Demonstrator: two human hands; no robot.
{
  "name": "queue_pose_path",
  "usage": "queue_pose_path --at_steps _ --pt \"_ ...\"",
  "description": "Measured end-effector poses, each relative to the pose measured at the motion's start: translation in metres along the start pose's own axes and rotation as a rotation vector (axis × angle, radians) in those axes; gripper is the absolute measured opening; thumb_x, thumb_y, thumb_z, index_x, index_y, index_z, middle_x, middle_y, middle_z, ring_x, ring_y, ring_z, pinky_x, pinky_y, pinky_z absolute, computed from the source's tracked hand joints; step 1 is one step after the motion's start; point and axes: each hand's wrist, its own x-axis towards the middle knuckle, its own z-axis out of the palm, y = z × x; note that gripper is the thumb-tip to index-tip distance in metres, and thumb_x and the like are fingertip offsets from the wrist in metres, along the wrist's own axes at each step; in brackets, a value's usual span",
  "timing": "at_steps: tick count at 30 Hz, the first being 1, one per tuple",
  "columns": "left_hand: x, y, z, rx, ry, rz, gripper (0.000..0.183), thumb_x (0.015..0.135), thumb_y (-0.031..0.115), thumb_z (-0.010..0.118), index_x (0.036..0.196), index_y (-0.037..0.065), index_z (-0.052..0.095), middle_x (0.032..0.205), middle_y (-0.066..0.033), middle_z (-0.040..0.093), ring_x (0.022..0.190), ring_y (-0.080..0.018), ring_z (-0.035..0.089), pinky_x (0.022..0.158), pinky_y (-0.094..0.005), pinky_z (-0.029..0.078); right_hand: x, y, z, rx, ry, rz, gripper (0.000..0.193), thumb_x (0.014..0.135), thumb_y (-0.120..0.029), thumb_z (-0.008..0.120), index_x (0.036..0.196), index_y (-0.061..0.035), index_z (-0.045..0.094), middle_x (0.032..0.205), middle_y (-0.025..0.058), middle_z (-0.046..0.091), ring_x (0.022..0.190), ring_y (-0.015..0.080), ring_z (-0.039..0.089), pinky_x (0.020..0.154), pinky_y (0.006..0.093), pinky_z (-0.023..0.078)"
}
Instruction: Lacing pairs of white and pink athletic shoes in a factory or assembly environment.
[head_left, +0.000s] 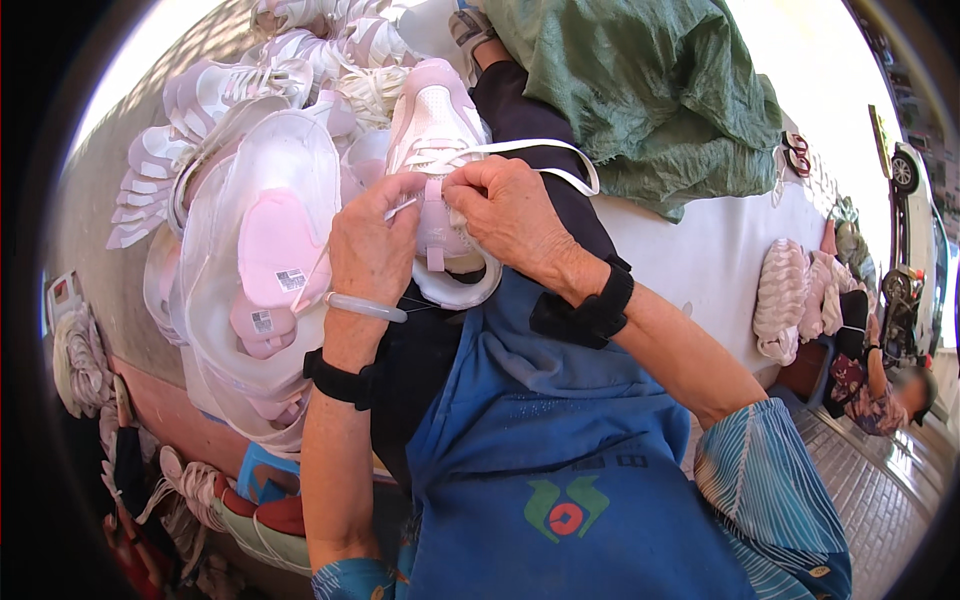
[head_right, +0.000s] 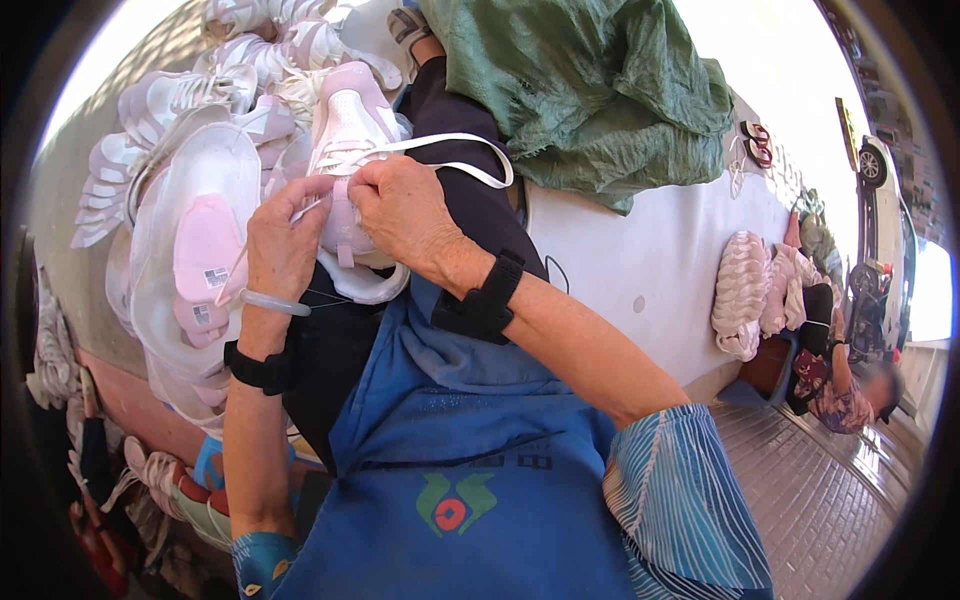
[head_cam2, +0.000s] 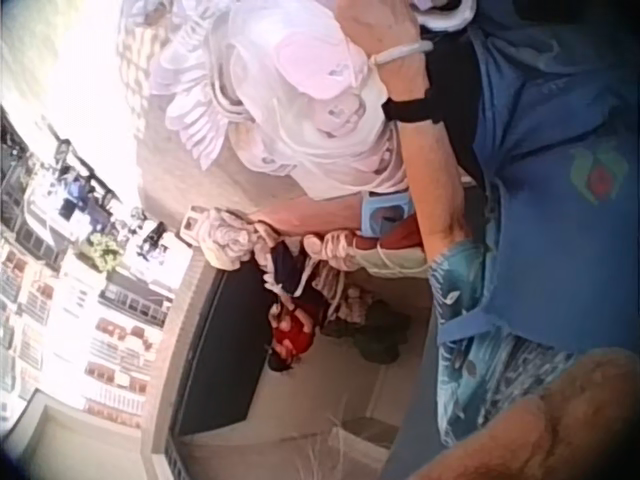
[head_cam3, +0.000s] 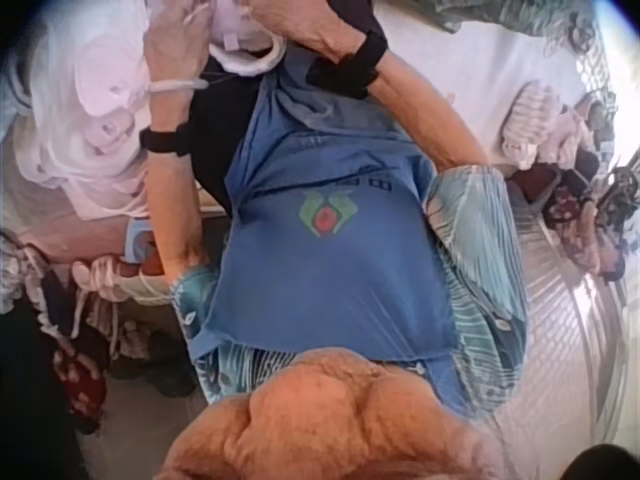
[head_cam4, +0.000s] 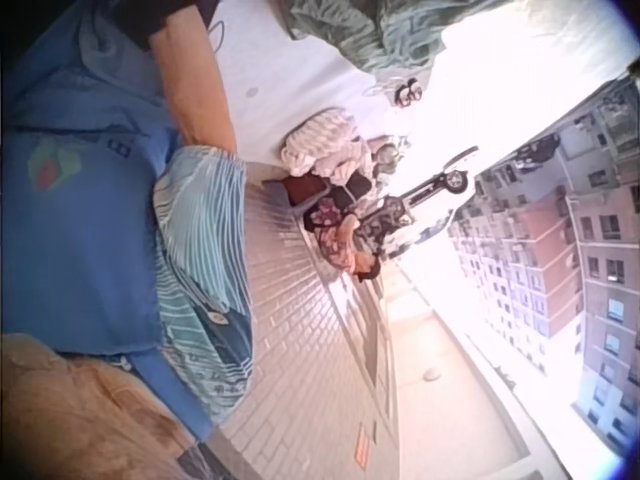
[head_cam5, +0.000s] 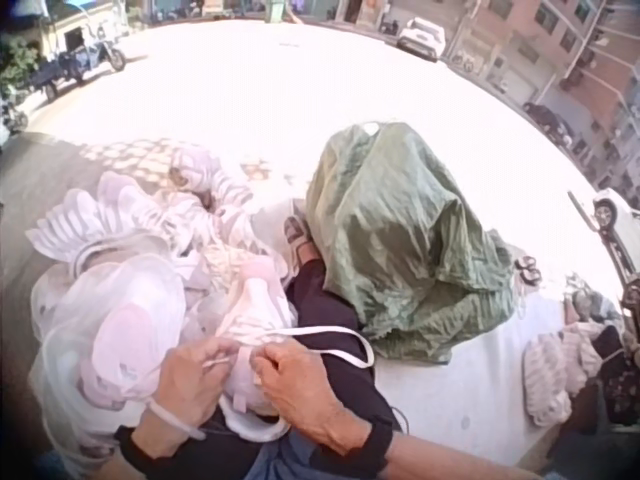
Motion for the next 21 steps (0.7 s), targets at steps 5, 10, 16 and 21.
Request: queue_pose_path --at_steps 5,10,16,21 --pt "0.000 0.000 0.001 -0.030 -0.001 -0.012 0.026 0.083 0.007 0.059 0.106 0.005 0.068 0.097 -0.0177 0.070 0.090 -0.0315 0.068 0.081 -0.0356 0.052 -0.001 -0.008 -0.002 -0.197 0.033 -0.165 0.015 0.085 -0.009 0.053 0.087 0.0026 0.064 0.085 0.0226 0.063 0.083 0.0404 0.062 0.073 0.0465 0.049" --pt "0.002 -0.002 0.001 -0.046 -0.005 0.013 0.025 0.084 0.008 0.059 0.106 0.005 0.068 0.097 -0.0168 0.070 0.090 -0.0312 0.068 0.080 -0.0355 0.052 0.000 -0.015 0.000 -0.349 -0.013 -0.244 0.018 0.080 -0.006 0.059 0.096 0.0029 0.057 0.089 0.0227 0.062 0.081 0.0419 0.063 0.072 0.0472 0.051" --pt "-0.001 -0.005 0.004 0.040 0.031 0.063 0.022 0.085 0.010 0.062 0.106 0.008 0.067 0.093 -0.0174 0.070 0.087 -0.0344 0.067 0.076 -0.0380 0.052 0.002 -0.017 -0.006 -0.596 -0.117 -0.217 0.021 0.074 -0.005 0.064 0.092 0.0043 0.059 0.091 0.0242 0.061 0.079 0.0431 0.065 0.068 0.0478 0.053" --pt "0.000 -0.001 -0.002 0.167 -0.009 0.088 0.022 0.085 0.007 0.063 0.107 0.006 0.066 0.094 -0.0147 0.071 0.086 -0.0254 0.069 0.075 -0.0326 0.053 0.013 -0.008 -0.008 -0.421 -0.111 -0.183 0.014 0.076 -0.008 0.061 0.082 0.0045 0.064 0.081 0.0214 0.065 0.076 0.0368 0.066 0.068 0.0443 0.053"
